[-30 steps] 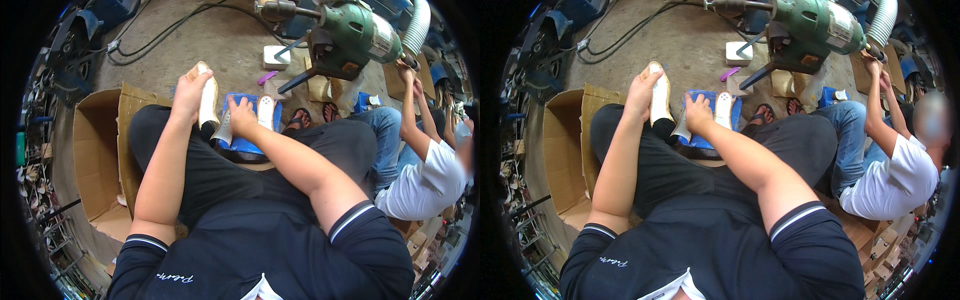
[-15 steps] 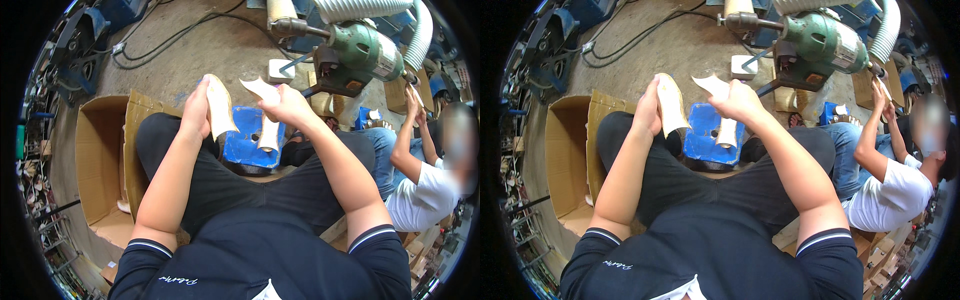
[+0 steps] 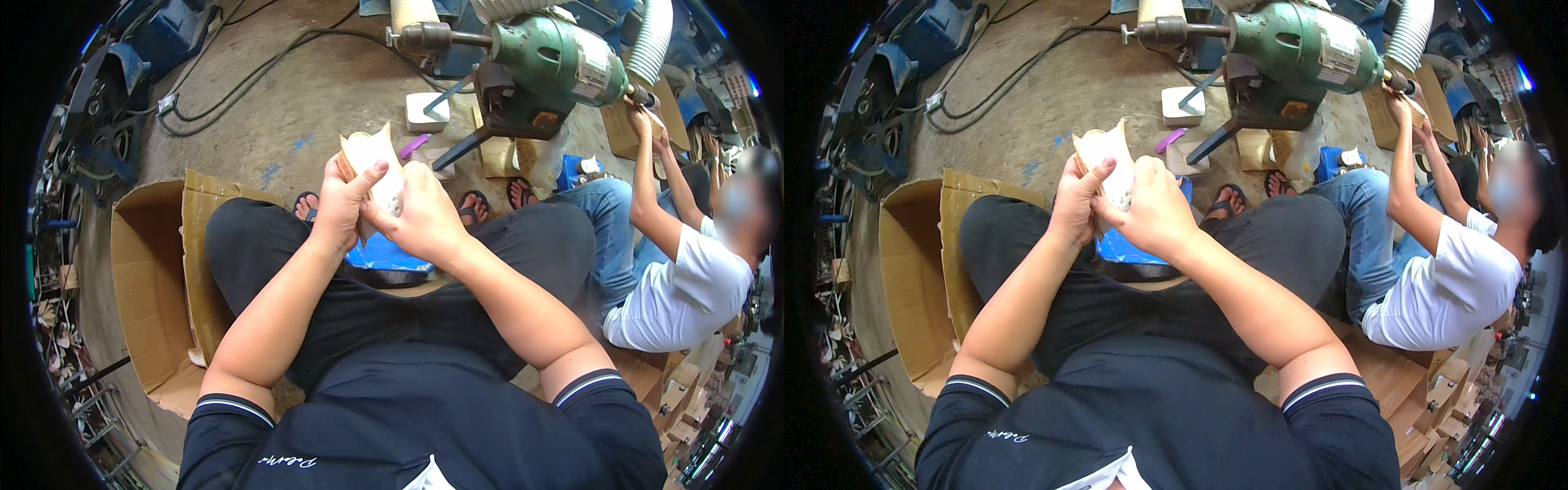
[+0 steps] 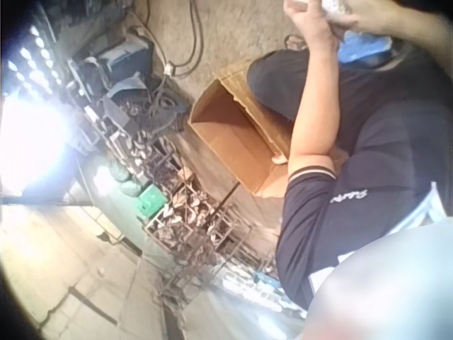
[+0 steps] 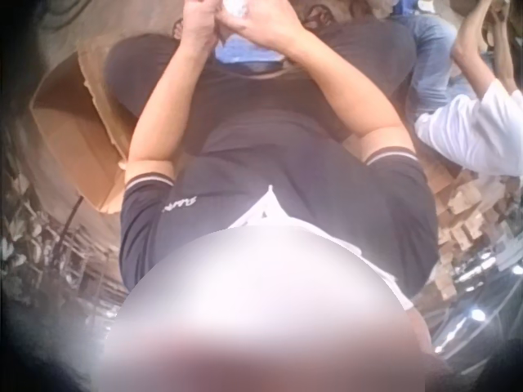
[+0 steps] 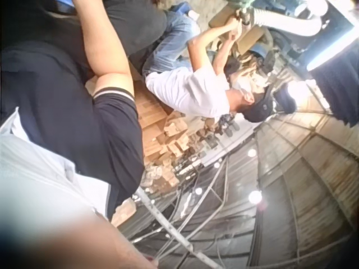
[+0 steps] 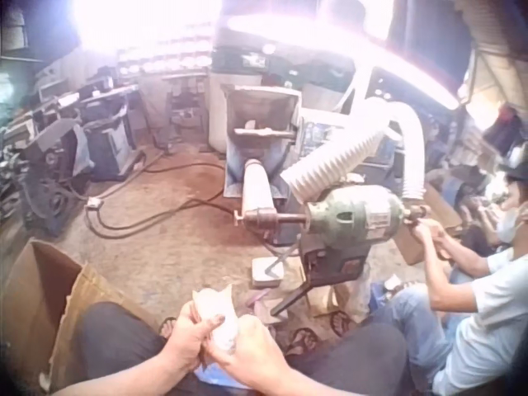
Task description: The person sits on the floor and uses a bench grinder to smooth the edges of shoe insoles. They repeatedly pick up insoles from a blue tray, grind them against the rotating wheel, inspect the edges, and place them into a cardboard box.
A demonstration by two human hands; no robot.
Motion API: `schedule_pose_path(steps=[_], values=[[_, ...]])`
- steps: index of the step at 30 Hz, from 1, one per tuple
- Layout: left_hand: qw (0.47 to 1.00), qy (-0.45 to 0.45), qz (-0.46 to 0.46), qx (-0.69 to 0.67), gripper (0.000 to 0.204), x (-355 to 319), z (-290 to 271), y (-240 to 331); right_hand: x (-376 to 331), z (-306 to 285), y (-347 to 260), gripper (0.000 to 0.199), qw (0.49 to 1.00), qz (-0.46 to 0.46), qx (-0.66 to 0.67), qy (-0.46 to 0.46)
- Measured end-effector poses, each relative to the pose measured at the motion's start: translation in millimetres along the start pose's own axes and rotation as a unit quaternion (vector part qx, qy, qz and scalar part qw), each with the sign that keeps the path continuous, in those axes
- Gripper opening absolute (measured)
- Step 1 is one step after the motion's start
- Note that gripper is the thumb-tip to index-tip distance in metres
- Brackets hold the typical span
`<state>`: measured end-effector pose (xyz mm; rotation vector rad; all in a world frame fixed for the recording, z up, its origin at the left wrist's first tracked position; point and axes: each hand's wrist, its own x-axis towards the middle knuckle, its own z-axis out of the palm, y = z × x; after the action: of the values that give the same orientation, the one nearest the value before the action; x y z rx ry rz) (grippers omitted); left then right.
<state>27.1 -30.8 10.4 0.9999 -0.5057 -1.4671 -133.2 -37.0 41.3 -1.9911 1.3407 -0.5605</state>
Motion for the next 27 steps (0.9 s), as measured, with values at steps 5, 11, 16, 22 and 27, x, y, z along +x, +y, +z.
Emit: schedule_pose_path(steps=[5,11,16,22,27], values=[[0.998,0.053,-0.034,0.005,0.046,1,-6,4,5,-5,9,0.092,0.995,-0.053,-0.016,-0.080],[0.977,0.045,-0.206,-0.031,0.041,12,-31,32,59,-19,64,0.075,0.959,0.051,0.110,-0.256],[0.989,0.074,-0.124,-0.040,0.036,24,-46,53,73,40,116,0.024,0.965,0.023,-0.168,-0.198],[0.968,0.017,-0.210,-0.138,0.039,24,-51,48,61,144,125,0.027,0.873,-0.115,-0.413,-0.231],[0.974,0.021,-0.210,-0.081,0.035,16,-60,44,61,193,113,0.040,0.813,0.004,-0.525,-0.252]])
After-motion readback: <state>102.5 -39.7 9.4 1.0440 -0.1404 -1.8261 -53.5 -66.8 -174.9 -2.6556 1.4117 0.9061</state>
